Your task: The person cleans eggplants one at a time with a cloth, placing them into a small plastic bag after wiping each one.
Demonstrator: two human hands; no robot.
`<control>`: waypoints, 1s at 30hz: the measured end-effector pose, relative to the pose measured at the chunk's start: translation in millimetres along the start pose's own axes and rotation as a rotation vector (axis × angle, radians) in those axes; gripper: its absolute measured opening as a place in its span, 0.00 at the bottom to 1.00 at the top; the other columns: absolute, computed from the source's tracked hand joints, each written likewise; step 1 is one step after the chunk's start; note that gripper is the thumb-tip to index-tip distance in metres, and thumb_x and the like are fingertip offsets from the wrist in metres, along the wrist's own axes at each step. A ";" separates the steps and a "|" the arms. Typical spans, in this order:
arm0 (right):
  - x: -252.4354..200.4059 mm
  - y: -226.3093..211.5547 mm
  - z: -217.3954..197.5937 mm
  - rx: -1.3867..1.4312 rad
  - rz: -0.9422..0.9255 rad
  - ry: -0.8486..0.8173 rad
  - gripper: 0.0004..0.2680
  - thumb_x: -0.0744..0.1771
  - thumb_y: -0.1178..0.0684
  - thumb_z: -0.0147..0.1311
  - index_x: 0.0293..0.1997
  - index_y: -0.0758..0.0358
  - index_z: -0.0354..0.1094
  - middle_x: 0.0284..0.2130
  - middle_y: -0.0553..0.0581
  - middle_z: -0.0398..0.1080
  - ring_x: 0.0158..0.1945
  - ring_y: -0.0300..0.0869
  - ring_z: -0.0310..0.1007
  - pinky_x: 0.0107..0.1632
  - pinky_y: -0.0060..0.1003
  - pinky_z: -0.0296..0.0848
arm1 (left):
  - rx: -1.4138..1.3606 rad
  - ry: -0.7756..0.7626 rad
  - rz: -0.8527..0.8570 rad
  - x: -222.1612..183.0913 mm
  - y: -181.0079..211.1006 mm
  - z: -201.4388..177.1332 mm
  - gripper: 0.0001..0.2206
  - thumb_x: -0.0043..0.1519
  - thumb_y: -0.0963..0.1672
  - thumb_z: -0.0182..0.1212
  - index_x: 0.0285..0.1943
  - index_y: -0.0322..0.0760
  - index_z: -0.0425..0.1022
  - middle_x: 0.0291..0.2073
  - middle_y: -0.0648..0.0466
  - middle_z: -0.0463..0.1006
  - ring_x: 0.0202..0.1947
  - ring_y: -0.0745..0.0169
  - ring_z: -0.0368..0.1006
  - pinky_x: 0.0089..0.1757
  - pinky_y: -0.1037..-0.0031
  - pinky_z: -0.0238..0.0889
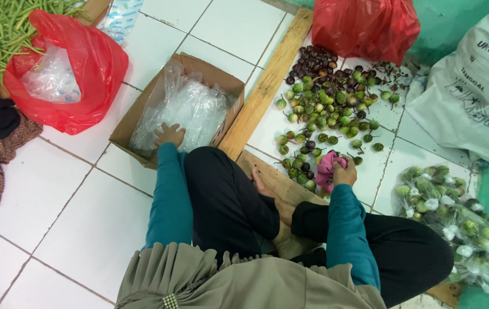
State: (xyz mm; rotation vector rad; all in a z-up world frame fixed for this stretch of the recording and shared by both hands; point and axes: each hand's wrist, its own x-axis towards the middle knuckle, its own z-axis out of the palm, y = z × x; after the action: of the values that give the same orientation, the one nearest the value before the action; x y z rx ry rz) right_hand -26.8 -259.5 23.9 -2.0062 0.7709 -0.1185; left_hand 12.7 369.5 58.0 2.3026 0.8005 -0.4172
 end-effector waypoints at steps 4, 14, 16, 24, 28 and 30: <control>-0.8 1.4 -0.5 -0.054 0.004 0.006 0.17 0.65 0.48 0.62 0.62 0.42 0.72 0.54 0.60 0.73 0.63 0.57 0.69 0.66 0.51 0.67 | 0.022 -0.028 -0.034 41.9 -18.1 20.7 0.34 0.66 0.61 0.47 0.81 0.54 0.61 0.84 0.50 0.42 0.80 0.31 0.25 0.71 0.36 0.22; 29.6 38.7 -5.8 -0.066 0.114 0.240 0.14 0.65 0.50 0.60 0.57 0.40 0.74 0.49 0.56 0.74 0.57 0.53 0.74 0.60 0.49 0.73 | -0.270 0.413 0.379 -1.1 40.5 -1.3 0.17 0.72 0.43 0.47 0.68 0.41 0.75 0.65 0.45 0.72 0.68 0.45 0.62 0.65 0.45 0.49; 35.2 42.9 -10.3 -0.088 0.149 0.291 0.14 0.66 0.50 0.58 0.58 0.41 0.73 0.48 0.56 0.75 0.56 0.53 0.75 0.59 0.49 0.74 | -0.447 0.511 0.598 -41.8 83.1 -17.6 0.15 0.70 0.35 0.49 0.60 0.32 0.81 0.55 0.37 0.79 0.60 0.34 0.72 0.59 0.49 0.67; 43.5 77.0 9.3 -0.079 0.183 0.290 0.10 0.68 0.49 0.55 0.55 0.44 0.74 0.46 0.55 0.76 0.54 0.53 0.77 0.56 0.47 0.77 | -0.515 0.592 0.531 -73.7 128.7 10.7 0.16 0.64 0.35 0.57 0.57 0.42 0.83 0.44 0.39 0.84 0.41 0.46 0.83 0.43 0.55 0.78; 42.6 71.9 9.4 -0.057 0.207 0.261 0.10 0.68 0.50 0.55 0.55 0.44 0.74 0.47 0.55 0.76 0.56 0.53 0.76 0.57 0.47 0.77 | -0.322 0.699 0.411 -51.5 81.5 11.9 0.18 0.65 0.35 0.57 0.60 0.46 0.81 0.43 0.42 0.85 0.45 0.45 0.83 0.46 0.56 0.78; 40.1 69.7 10.8 -0.045 0.210 0.246 0.10 0.67 0.51 0.55 0.55 0.41 0.74 0.48 0.54 0.76 0.57 0.53 0.75 0.60 0.48 0.74 | -0.139 0.579 0.252 -63.4 66.3 -0.6 0.21 0.67 0.36 0.53 0.66 0.49 0.77 0.45 0.45 0.84 0.47 0.49 0.82 0.50 0.56 0.76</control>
State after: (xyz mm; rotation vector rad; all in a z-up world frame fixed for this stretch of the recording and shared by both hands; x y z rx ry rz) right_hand -23.6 -298.4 -47.2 -1.9614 1.1454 -0.2302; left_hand 7.0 302.8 120.8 2.3708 0.7556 0.4260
